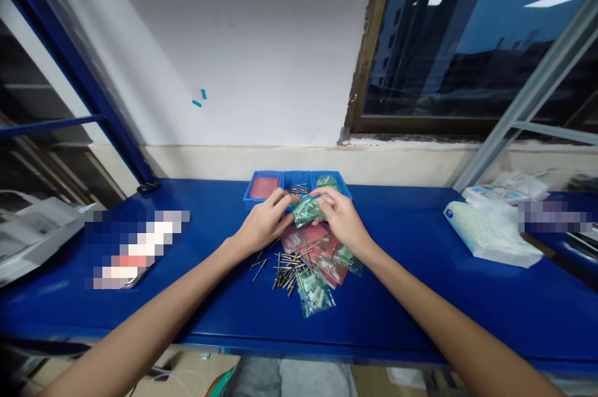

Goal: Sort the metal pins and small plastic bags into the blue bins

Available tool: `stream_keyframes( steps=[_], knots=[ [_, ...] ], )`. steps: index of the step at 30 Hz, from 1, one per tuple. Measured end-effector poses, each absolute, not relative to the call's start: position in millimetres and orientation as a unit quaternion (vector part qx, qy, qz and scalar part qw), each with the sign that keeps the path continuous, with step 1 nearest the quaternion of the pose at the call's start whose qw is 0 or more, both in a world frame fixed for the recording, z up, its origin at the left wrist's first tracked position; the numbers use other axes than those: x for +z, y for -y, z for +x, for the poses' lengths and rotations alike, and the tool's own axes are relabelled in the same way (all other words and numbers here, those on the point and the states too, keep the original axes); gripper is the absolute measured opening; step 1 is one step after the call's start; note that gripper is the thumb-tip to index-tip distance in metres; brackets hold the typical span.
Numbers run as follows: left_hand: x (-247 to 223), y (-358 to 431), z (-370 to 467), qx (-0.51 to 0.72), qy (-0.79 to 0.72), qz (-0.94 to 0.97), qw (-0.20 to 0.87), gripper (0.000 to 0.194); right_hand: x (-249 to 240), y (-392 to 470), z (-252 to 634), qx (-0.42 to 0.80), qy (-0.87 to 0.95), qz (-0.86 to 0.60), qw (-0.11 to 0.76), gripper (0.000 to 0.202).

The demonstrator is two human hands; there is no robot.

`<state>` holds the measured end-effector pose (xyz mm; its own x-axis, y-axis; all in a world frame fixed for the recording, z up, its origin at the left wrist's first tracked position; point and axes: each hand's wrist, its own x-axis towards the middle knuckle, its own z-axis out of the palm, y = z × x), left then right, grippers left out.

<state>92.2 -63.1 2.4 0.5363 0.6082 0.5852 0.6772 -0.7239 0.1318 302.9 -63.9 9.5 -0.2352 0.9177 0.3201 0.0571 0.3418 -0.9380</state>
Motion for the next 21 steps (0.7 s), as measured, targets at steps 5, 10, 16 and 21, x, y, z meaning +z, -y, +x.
stream_keyframes(
  steps=[5,10,16,21],
  knots=[
    [0.8,62.6,92.5,-0.338,0.371,-0.862,0.074,0.027,10.6,61.5,303.8,0.453,0.660,-0.361,0.478,0.019],
    [-3.6,58.6,92.8,-0.350,0.354,-0.864,0.076,0.023,8.6,62.7,303.3,0.396,0.686,-0.387,0.472,0.022],
    [-10.9,55.2,94.8,-0.377,0.341,-0.860,0.039,0.035,7.1,62.7,306.4,0.224,0.730,-0.435,0.477,0.017],
    [-10.1,56.1,93.4,-0.403,0.344,-0.848,-0.002,0.063,5.3,57.9,308.0,0.276,0.701,-0.441,0.489,0.021]
  ],
)
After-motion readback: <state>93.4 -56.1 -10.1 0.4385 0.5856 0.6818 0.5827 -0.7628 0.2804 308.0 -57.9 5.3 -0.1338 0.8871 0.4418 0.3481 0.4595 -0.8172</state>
